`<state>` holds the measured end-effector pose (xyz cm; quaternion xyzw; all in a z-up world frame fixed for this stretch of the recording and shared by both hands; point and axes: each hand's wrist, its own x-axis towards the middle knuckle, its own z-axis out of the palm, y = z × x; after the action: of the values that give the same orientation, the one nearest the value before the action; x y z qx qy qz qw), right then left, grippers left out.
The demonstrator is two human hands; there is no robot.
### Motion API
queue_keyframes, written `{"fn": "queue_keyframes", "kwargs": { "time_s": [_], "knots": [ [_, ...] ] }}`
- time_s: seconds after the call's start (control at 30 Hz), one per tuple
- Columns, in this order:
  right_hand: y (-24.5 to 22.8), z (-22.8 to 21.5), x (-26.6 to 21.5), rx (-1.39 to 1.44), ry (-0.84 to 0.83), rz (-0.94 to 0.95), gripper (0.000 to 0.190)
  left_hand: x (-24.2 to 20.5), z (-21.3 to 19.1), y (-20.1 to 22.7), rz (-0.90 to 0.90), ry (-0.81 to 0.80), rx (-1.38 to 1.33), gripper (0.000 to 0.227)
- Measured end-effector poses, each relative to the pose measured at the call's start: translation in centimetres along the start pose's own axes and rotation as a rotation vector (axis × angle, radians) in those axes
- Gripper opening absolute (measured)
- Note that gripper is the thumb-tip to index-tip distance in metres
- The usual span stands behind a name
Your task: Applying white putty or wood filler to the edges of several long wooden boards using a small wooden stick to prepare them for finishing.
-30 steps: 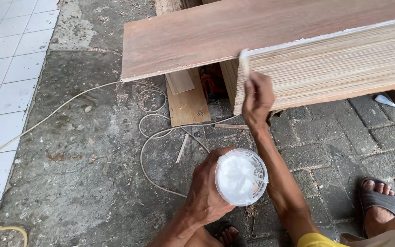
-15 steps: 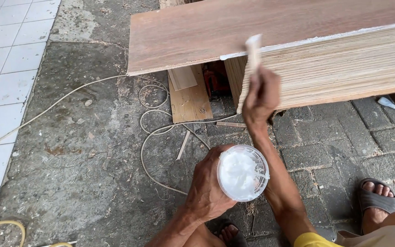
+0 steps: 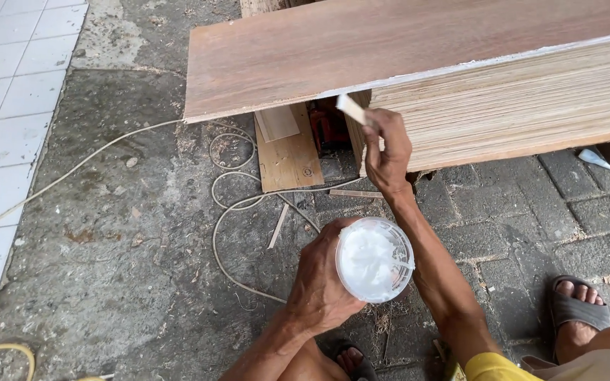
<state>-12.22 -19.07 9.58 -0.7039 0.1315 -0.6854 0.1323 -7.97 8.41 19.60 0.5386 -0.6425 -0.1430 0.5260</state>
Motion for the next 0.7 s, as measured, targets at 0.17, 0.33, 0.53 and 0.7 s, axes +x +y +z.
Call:
{"fn": "queue_keyframes", "kwargs": {
  "time_s": [0.17, 0.33, 0.53, 0.7],
  "knots": [
    [1.0, -1.7, 0.0, -0.067, -0.065, -0.01, 0.02, 0.4, -1.5, -1.3, -0.15, 0.099, -0.17, 0.082],
    [-7.7, -6.9, 3.1, 0.036, -0.427, -0.009, 0.022, -0.8, -2.9, -7.1, -0.061, 0.321, -0.056, 0.095],
    [-17.1, -12.3, 1.5, -0.198, -0.845, 0.112, 0.015, -3.2, -1.3, -15.0, -0.023, 0.553, 0.238, 0.092],
    [-17.3, -11.0, -0.1, -0.386, -0.959, -0.052, 0.016, -2.8, -0.4, -15.8, 0.051, 0.602, 0.449, 0.09]
  ]
}}
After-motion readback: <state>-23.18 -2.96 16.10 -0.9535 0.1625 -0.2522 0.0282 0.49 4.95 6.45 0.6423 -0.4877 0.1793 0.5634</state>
